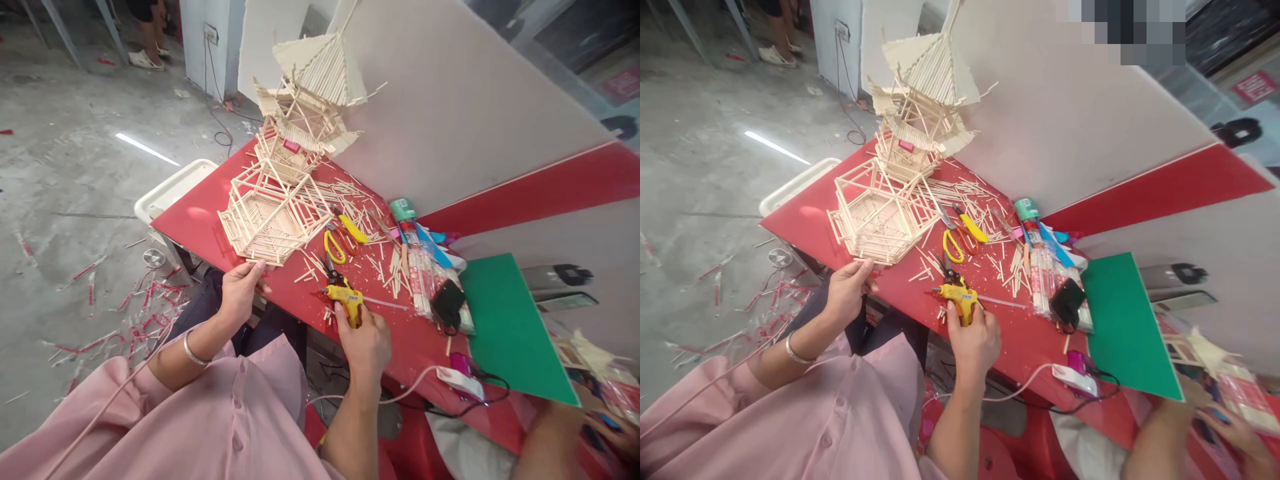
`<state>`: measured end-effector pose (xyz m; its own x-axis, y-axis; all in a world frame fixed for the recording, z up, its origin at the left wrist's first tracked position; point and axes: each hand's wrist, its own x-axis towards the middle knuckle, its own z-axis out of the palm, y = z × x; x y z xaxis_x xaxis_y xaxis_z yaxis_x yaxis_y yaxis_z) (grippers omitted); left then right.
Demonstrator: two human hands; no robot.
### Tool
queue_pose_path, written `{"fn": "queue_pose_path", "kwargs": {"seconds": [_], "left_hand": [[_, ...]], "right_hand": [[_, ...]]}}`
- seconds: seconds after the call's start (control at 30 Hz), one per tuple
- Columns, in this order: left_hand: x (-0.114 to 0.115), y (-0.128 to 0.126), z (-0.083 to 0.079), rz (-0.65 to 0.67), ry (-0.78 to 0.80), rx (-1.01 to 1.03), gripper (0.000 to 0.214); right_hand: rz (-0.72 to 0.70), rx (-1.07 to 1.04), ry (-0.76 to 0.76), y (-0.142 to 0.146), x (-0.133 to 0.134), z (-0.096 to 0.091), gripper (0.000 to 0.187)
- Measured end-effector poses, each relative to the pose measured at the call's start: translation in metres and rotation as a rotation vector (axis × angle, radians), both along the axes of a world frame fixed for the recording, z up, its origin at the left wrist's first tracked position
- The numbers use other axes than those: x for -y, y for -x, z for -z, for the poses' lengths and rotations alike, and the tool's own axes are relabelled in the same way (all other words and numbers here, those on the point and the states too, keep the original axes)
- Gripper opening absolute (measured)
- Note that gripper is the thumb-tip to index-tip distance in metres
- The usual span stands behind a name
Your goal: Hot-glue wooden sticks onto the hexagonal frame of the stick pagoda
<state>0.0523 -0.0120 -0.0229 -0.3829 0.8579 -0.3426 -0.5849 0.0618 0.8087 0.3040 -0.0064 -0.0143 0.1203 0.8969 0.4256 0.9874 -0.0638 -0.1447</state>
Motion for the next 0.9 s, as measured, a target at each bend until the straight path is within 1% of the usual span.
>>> {"fn": "queue_pose_path", "kwargs": {"seconds": [0.07, 0.1, 0.13, 0.17, 0.27, 0.33, 0.4, 0.5, 0.63, 0.77, 0.9], "left_hand": [[0.0, 0.0, 0.001, 0.011, 0.004, -0.005, 0.04], [0.0, 0.0, 0.001, 0.013, 0.004, -0.009, 0.04], [0.001, 0.0, 0.001, 0.012, 0.003, -0.011, 0.04], [0.001, 0.0, 0.001, 0.009, 0.0, -0.011, 0.04], [0.001, 0.0, 0.0, -0.013, -0.01, 0.004, 0.038], [0.001, 0.0, -0.001, -0.014, -0.014, 0.023, 0.037], [0.001, 0.0, -0.002, 0.005, -0.012, 0.033, 0.037], [0.001, 0.0, -0.003, 0.021, -0.004, 0.027, 0.037], [0.0, -0.001, -0.003, 0.009, -0.003, 0.013, 0.036], [0.0, -0.001, -0.004, 0.012, -0.004, 0.012, 0.036], [0.0, -0.001, -0.005, 0.015, 0.001, 0.024, 0.037]], "right_hand": [[0.009, -0.086, -0.141, 0.013, 0.005, -0.006, 0.052], [-0.017, -0.189, -0.181, 0.022, 0.008, -0.008, 0.048], [-0.067, -0.32, -0.179, 0.033, 0.011, -0.008, 0.044], [-0.137, -0.461, -0.128, 0.046, 0.013, -0.008, 0.04], [-0.348, -0.809, 0.147, 0.091, 0.017, 0.0, 0.035], [-0.416, -0.947, 0.264, 0.118, 0.015, 0.005, 0.032], [-0.447, -1.07, 0.316, 0.138, 0.011, 0.007, 0.032], [-0.411, -1.144, 0.27, 0.15, 0.003, 0.007, 0.032], [-0.347, -1.128, 0.171, 0.149, -0.007, 0.012, 0.033], [-0.364, -1.161, 0.151, 0.147, -0.012, 0.02, 0.032], [-0.402, -1.189, 0.148, 0.149, -0.016, 0.022, 0.028]]}}
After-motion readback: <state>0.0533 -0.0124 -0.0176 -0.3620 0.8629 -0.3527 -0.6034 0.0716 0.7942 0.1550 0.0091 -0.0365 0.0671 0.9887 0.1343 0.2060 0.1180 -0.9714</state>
